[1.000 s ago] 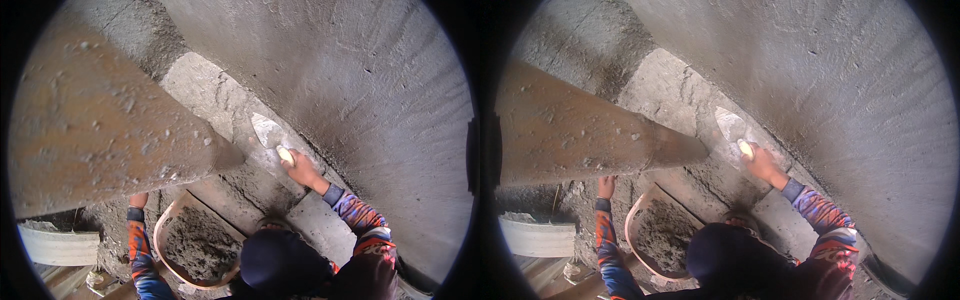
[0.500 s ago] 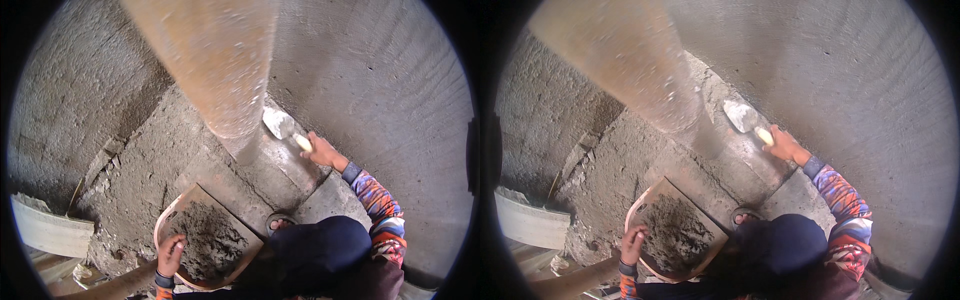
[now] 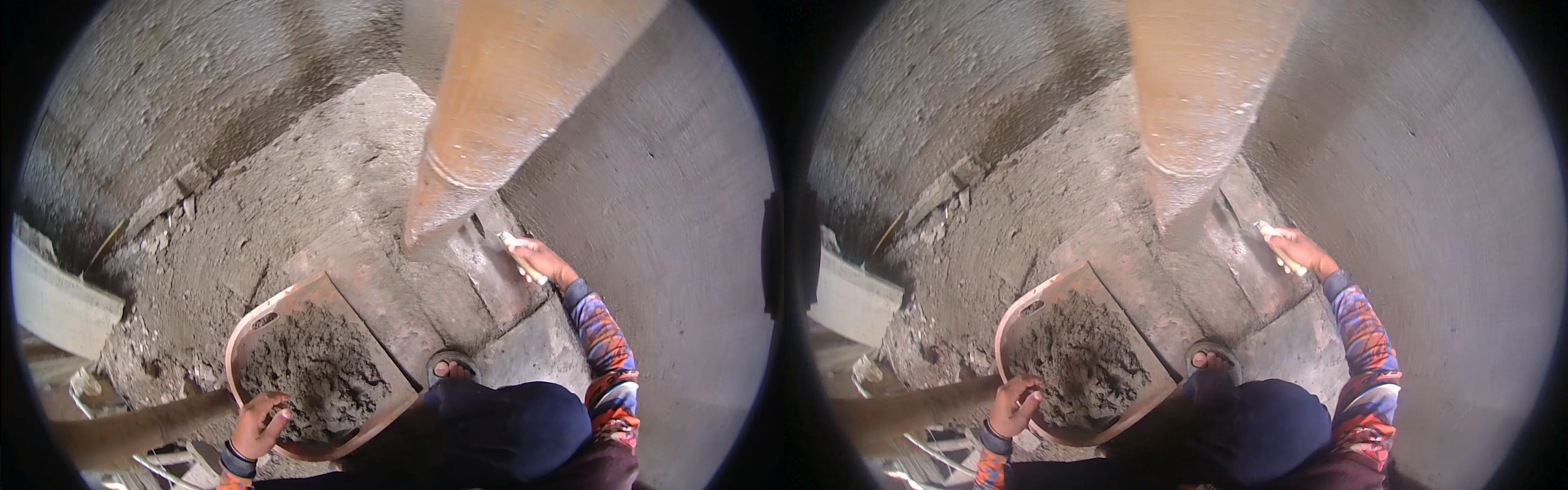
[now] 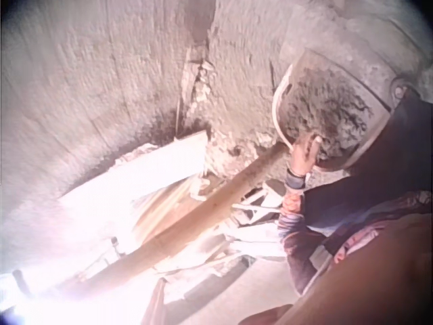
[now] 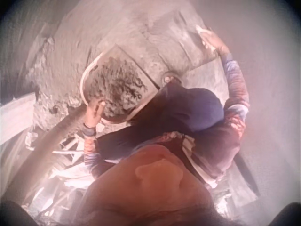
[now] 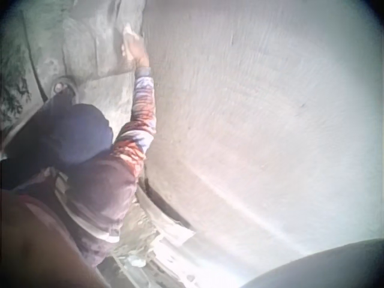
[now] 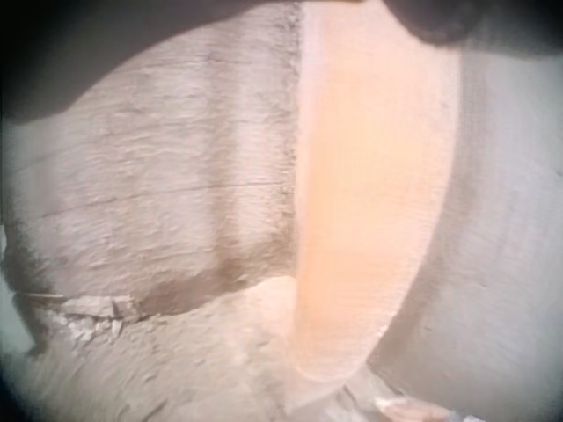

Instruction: The person scoops wet cement from a basin using a trowel and applies it to the floor surface, smoothing it out around a vertical pipe. The person repeatedly transfers cement from the basin to the floor and spreads it evenly.

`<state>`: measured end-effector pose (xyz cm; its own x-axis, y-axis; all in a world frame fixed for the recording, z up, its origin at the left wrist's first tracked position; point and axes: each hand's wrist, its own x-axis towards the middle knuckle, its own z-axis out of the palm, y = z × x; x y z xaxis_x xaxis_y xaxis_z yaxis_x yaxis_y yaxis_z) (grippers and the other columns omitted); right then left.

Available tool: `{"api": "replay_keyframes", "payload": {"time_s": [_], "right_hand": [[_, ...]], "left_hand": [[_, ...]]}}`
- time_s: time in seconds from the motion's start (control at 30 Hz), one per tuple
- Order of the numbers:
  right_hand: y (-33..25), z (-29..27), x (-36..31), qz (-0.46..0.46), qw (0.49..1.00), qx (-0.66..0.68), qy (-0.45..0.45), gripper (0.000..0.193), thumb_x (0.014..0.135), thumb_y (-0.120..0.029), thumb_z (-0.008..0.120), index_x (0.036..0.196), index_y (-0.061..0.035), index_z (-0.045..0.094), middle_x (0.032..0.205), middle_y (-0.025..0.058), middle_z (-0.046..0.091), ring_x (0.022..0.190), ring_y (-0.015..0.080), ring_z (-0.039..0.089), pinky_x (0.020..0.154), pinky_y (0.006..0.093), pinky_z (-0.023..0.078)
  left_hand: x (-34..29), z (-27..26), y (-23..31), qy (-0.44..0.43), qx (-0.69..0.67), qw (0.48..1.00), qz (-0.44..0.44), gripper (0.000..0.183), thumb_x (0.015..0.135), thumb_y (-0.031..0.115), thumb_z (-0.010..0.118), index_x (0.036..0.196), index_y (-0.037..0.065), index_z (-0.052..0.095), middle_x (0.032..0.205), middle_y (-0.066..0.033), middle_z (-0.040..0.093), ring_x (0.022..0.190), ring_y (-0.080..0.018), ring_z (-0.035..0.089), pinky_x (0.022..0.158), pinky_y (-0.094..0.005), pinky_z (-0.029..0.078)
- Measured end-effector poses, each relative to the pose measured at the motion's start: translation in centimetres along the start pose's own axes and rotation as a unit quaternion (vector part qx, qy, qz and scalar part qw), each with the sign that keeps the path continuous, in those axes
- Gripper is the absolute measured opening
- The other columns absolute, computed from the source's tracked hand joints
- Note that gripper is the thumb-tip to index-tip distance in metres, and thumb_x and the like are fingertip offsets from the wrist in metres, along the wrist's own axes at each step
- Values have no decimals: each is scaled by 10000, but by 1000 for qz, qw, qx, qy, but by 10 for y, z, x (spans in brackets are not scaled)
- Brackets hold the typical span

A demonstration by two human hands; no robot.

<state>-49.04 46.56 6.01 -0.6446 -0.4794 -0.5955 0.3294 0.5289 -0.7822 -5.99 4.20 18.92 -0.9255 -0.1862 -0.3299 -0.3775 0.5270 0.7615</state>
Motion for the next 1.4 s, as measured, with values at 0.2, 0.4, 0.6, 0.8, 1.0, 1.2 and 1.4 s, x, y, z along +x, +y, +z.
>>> {"api": "replay_keyframes", "payload": {"time_s": [0.2, 0.4, 0.6, 0.8, 1.0, 1.2, 1.4], "right_hand": [[-64, -15, 70, 132, 975, -68, -166, 393, 919, -476, 473, 1059, -144, 629, 569, 20, 536, 386, 116, 495, 344, 250, 396], [-71, -21, 100, 139, 973, -124, -139, 351, 946, -399, 467, 1025, -97, 626, 598, 25, 564, 422, 118, 520, 350, 252, 407], [-45, 9, 63, -6, 982, -191, 4, 421, 950, -428, 453, 758, -78, 584, 546, 23, 542, 416, 119, 508, 388, 246, 401], [-56, 1, 42, -9, 982, -182, 43, 506, 957, -462, 390, 709, -55, 560, 525, 50, 527, 404, 146, 498, 391, 265, 406], [-57, 15, 70, 78, 928, -360, 56, 540, 879, -513, 490, 768, 1, 609, 622, 124, 608, 523, 231, 597, 513, 343, 478], [-30, 22, 79, -77, 778, -606, 147, 555, 870, -507, 506, 969, 22, 641, 892, 266, 639, 911, 419, 612, 797, 475, 467], [-40, 40, 74, -59, 739, -637, 210, 660, 836, -612, 490, 970, 9, 670, 925, 255, 646, 935, 414, 607, 841, 475, 475]], "left_hand": [[0, -6, -3, 23, 43, 997, 60, 264, 865, 164, 607, 1032, -41, 596, 917, -206, 617, 845, -368, 616, 756, -387, 491], [-14, -14, -4, 50, 59, 995, 66, 282, 881, 219, 592, 1041, -13, 596, 909, -197, 618, 827, -383, 608, 733, -419, 494], [-23, -25, 2, 46, 49, 996, 59, 284, 872, 197, 588, 1043, -30, 591, 955, -190, 619, 870, -369, 599, 783, -409, 476], [-23, -27, -11, 73, 15, 993, 95, 282, 867, 208, 603, 1034, -19, 610, 896, -183, 630, 829, -367, 607, 755, -418, 482], [-21, -30, -14, 75, 18, 992, 100, 277, 876, 222, 592, 1018, -16, 603, 874, -176, 630, 810, -365, 608, 729, -418, 485], [-15, -30, -17, 70, 25, 991, 111, 281, 883, 236, 576, 1011, -13, 594, 857, -167, 626, 806, -359, 608, 736, -422, 477], [-8, -24, -5, 31, 68, 987, 142, 310, 880, 250, 575, 1052, -8, 585, 865, -162, 620, 804, -344, 609, 748, -424, 476]]}}
